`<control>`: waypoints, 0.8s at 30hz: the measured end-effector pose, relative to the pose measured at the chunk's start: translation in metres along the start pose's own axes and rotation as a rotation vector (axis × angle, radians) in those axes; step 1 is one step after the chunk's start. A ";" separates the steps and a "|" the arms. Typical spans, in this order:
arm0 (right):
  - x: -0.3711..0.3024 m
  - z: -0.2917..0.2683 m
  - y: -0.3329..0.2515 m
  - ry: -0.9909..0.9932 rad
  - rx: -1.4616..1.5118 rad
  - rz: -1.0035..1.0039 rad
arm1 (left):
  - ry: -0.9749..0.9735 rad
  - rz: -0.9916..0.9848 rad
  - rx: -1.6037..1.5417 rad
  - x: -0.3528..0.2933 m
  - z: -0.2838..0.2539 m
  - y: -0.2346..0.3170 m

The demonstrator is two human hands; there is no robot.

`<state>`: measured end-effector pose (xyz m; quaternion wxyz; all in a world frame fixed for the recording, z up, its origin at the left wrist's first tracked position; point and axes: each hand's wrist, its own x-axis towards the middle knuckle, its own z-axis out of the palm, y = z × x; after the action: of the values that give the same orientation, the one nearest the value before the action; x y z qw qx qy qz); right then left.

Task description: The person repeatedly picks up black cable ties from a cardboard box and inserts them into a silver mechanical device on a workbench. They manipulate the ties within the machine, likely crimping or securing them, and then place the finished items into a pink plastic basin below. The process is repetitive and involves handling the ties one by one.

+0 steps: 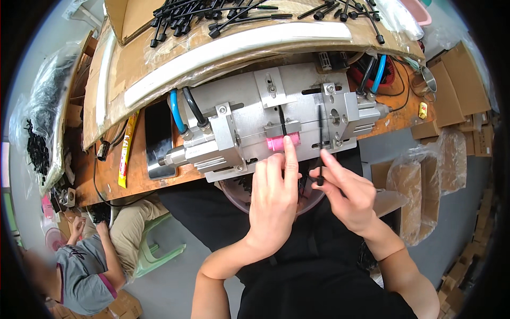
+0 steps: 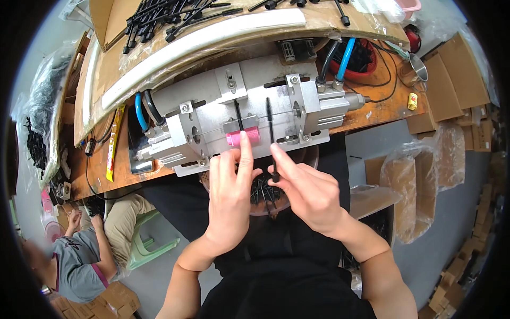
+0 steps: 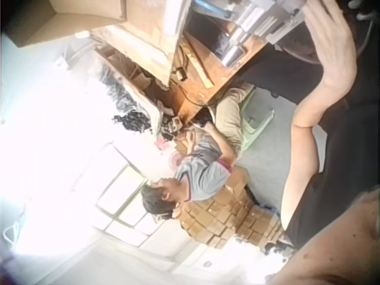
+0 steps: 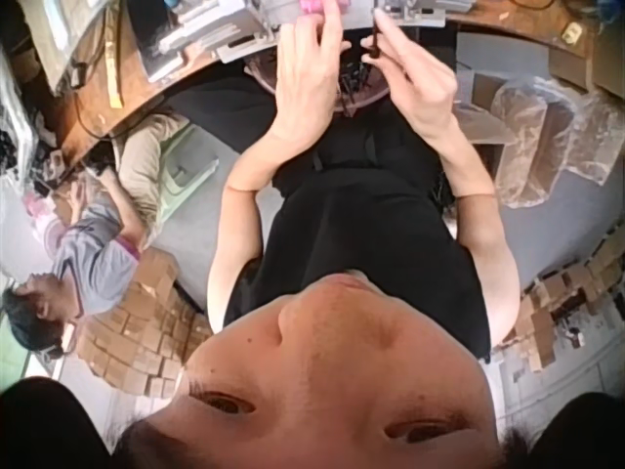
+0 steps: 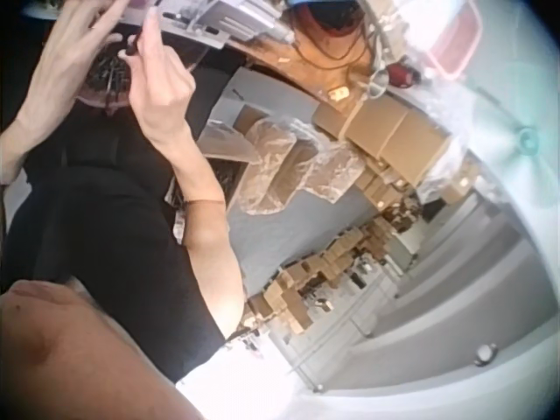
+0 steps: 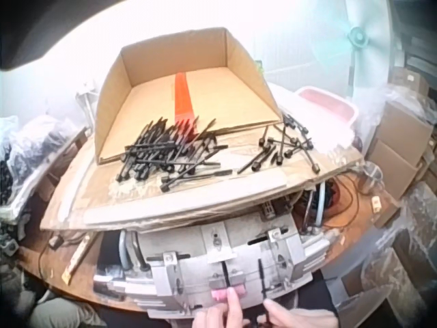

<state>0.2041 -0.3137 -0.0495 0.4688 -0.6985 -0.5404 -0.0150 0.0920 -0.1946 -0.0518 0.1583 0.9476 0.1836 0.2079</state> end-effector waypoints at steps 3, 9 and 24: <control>-0.005 0.016 0.009 -0.042 -0.054 -0.052 | 0.007 -0.073 -0.059 -0.007 -0.021 0.003; 0.004 0.036 0.017 -0.077 -0.077 -0.082 | 0.076 -0.130 -0.042 -0.017 -0.036 -0.001; 0.005 0.015 0.007 -0.096 -0.098 -0.280 | 0.117 -0.141 -0.184 -0.015 -0.047 0.004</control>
<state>0.2045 -0.2996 -0.0602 0.4011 -0.6384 -0.6529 -0.0729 0.0587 -0.1940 -0.0144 0.2477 0.9002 0.2388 0.2670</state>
